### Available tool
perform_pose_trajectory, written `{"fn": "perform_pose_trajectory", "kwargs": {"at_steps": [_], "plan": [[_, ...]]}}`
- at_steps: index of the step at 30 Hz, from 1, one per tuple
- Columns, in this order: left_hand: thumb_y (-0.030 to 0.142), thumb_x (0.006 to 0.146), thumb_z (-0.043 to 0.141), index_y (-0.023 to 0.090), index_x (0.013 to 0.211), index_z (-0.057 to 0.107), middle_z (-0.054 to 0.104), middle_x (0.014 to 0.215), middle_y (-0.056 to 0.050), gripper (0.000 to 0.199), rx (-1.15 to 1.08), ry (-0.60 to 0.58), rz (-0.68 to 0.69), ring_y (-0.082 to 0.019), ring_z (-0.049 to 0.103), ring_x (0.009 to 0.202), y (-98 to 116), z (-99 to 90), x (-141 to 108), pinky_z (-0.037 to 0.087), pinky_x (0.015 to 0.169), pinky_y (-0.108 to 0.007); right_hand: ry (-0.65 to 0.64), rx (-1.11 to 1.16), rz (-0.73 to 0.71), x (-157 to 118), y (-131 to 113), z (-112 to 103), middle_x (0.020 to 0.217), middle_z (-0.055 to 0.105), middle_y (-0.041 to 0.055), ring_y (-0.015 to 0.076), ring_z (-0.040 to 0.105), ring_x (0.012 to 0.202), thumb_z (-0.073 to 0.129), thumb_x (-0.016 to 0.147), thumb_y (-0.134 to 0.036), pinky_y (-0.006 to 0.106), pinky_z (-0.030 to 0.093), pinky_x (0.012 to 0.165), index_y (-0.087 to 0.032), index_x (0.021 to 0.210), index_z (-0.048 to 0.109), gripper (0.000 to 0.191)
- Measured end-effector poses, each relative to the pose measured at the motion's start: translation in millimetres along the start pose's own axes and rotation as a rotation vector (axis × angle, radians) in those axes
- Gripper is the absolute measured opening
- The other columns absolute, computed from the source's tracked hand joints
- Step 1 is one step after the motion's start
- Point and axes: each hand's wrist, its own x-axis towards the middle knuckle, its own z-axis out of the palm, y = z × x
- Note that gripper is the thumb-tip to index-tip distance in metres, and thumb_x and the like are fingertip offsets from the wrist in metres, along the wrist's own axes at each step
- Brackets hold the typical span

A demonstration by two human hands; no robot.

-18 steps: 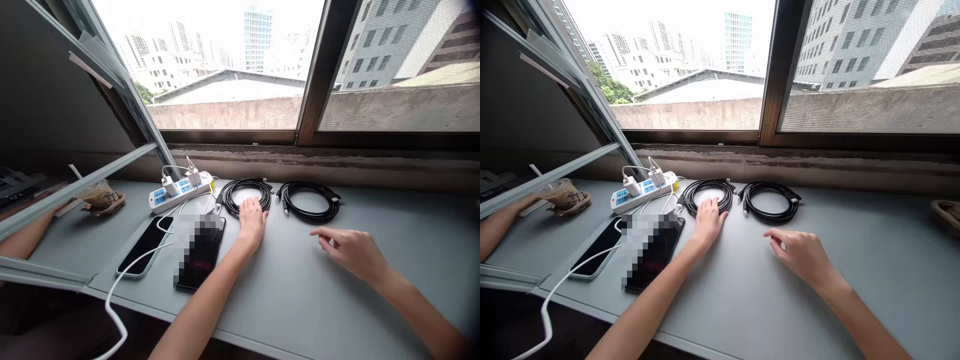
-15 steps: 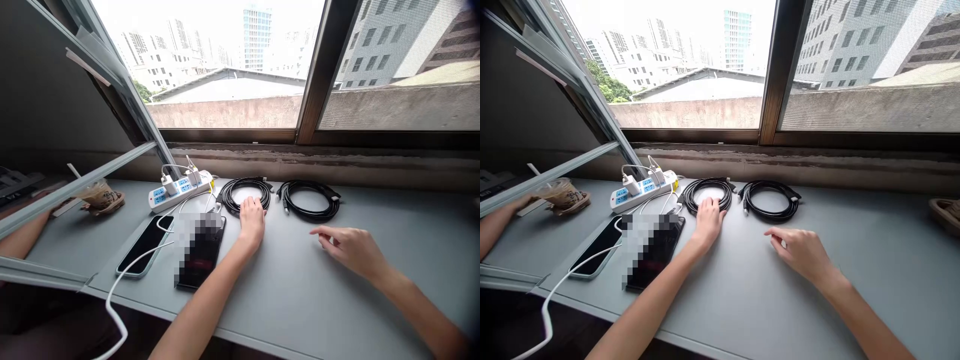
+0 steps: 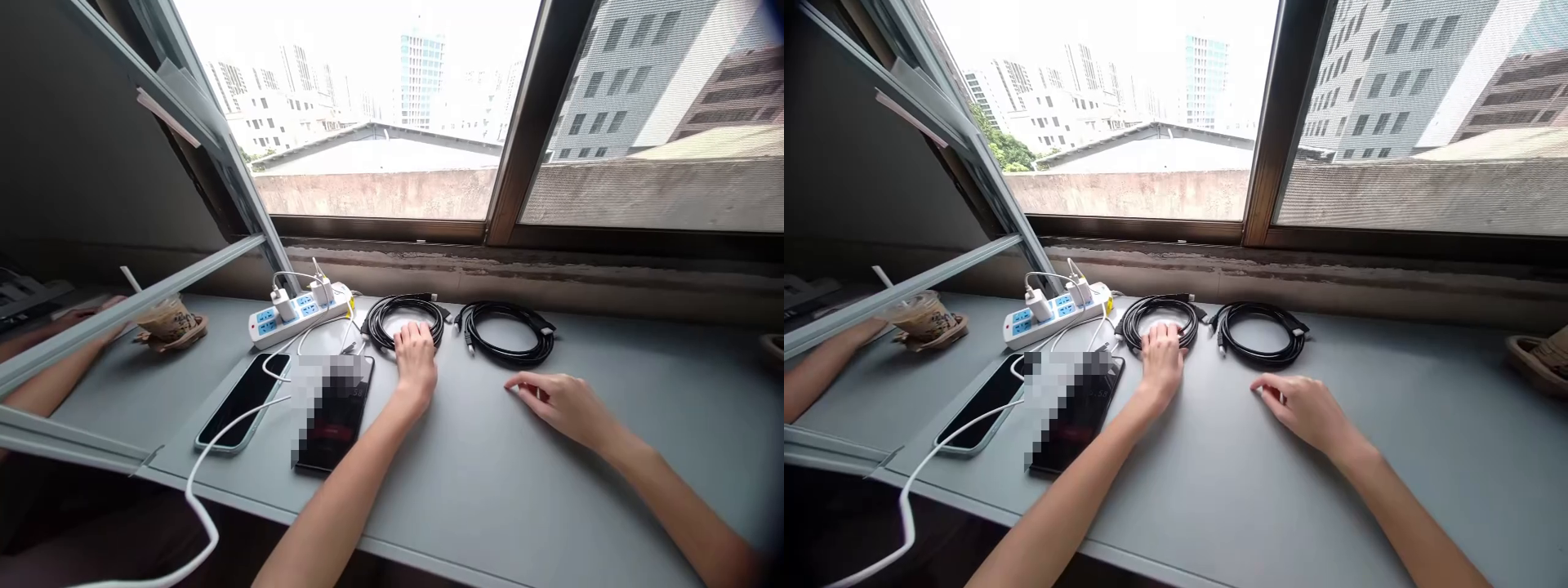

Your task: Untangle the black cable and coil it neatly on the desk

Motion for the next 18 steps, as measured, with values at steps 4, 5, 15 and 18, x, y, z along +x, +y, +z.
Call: {"fn": "perform_pose_trajectory", "kwargs": {"at_steps": [4,5,15,18], "plan": [[0.028,0.087,0.048,0.011,0.094,0.053,0.055,0.101,-0.014,0.018,-0.038,-0.010,-0.028,-0.027,0.049,0.098,0,3.8,2,0.037,0.085,-0.039,-0.021,-0.001,0.015,1,-1,-1,0.059,0.057,-0.0034,0.0112,0.049,0.052,0.039,0.087,-0.031,0.023,0.035,0.054,-0.029,0.088,0.066,0.027],[0.029,0.087,0.047,0.012,0.094,0.052,0.056,0.100,-0.014,0.019,-0.053,-0.014,-0.038,-0.027,0.049,0.097,0,4.5,2,0.037,0.085,-0.039,-0.033,-0.001,0.024,1,-2,-1,0.061,0.057,-0.0037,0.0113,0.049,0.052,0.038,0.087,-0.031,0.022,0.035,0.055,-0.029,0.088,0.065,0.027],[0.023,0.089,0.044,0.015,0.093,0.051,0.059,0.097,-0.009,0.011,-0.209,0.097,-0.092,-0.024,0.052,0.096,-3,-5.2,3,0.037,0.085,-0.037,-0.077,0.030,0.023,2,-4,-6,0.063,0.059,-0.0026,0.0123,0.051,0.054,0.036,0.087,-0.029,0.023,0.036,0.056,-0.028,0.092,0.064,0.028],[0.031,0.090,0.041,0.017,0.090,0.051,0.059,0.097,-0.009,0.017,-0.333,0.220,-0.187,-0.025,0.051,0.096,-4,-4.4,7,0.036,0.085,-0.039,-0.093,0.037,0.027,2,-5,-7,0.062,0.058,-0.0024,0.0124,0.049,0.052,0.035,0.087,-0.028,0.023,0.035,0.055,-0.027,0.092,0.063,0.028]]}}
